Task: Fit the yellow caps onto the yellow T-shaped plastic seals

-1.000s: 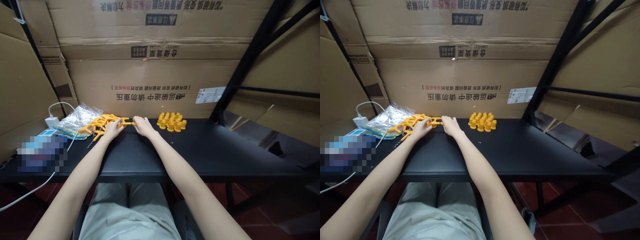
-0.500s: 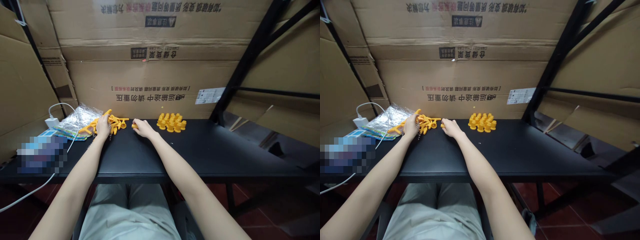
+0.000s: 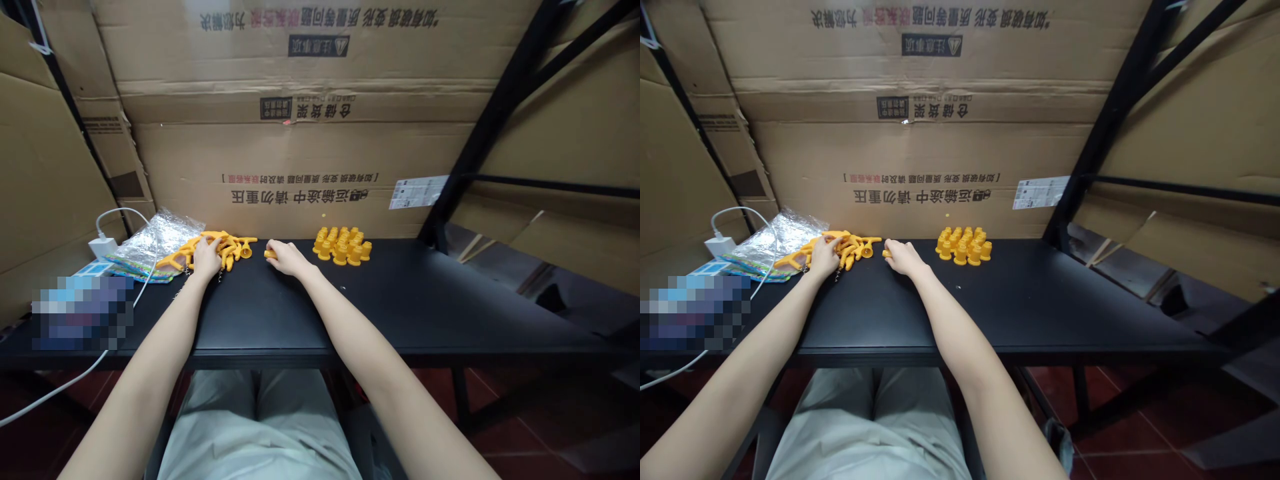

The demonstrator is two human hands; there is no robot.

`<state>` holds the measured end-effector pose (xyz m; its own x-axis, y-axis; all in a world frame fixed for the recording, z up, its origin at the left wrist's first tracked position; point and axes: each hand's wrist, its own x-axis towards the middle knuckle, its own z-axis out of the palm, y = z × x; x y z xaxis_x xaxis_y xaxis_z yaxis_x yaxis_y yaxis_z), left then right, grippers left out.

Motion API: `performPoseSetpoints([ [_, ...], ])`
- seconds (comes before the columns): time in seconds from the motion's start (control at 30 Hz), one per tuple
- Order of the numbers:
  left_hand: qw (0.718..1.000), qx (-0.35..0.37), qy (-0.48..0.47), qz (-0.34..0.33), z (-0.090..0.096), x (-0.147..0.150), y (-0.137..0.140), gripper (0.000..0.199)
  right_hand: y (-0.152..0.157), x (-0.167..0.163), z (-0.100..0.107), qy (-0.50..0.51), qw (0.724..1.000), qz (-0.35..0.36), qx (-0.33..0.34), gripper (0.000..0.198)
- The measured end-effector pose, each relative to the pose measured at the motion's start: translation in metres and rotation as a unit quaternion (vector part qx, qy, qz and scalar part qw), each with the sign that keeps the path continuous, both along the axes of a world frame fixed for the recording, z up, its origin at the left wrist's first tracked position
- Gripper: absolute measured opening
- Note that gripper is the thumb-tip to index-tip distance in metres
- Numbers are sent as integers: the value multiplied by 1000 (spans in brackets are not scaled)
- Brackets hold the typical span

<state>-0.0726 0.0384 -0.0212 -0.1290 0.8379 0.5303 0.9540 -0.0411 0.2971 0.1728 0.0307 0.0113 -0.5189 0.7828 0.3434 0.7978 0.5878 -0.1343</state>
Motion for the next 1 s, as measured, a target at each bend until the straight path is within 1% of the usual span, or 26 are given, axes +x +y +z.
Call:
performPoseSetpoints([
  [0.13, 1000, 3, -15, -2, 0, 0, 2, 47, -1, 0, 1, -3, 1000, 0, -2, 14],
  [0.23, 1000, -21, -8, 0, 0, 2, 4, 45, -5, -1, 4, -6, 1000, -10, -8, 15],
  [0.3, 999, -45, 3, 6, 1, 5, 3, 46, -8, -1, 7, -11, 999, -31, -3, 16],
  [0.47, 994, -108, 30, 3, 1, 11, -2, 53, -12, 2, 17, -26, 990, -140, 13, 17],
  [0.63, 989, -141, 49, -4, 1, 14, -7, 59, -7, 18, 26, 11, 971, -240, 12, 20],
  [0.7, 989, -139, 53, -2, 1, 15, -7, 59, -3, 28, 29, 51, 960, -274, 34, 23],
  [0.8, 990, -128, 57, -5, -1, 15, -5, 58, 5, 48, 32, 145, 936, -299, 114, 26],
  [0.87, 991, -121, 57, -9, -3, 14, -4, 57, 9, 65, 32, 208, 910, -311, 178, 29],
  [0.9, 991, -117, 56, -13, -3, 14, -3, 57, 11, 74, 31, 232, 896, -323, 198, 30],
  [0.93, 992, -114, 55, -17, -4, 13, -2, 56, 13, 83, 30, 249, 882, -343, 207, 31],
  [1.0, 992, -109, 53, -23, -5, 12, -2, 56, 15, 104, 27, 272, 851, -400, 203, 30],
])
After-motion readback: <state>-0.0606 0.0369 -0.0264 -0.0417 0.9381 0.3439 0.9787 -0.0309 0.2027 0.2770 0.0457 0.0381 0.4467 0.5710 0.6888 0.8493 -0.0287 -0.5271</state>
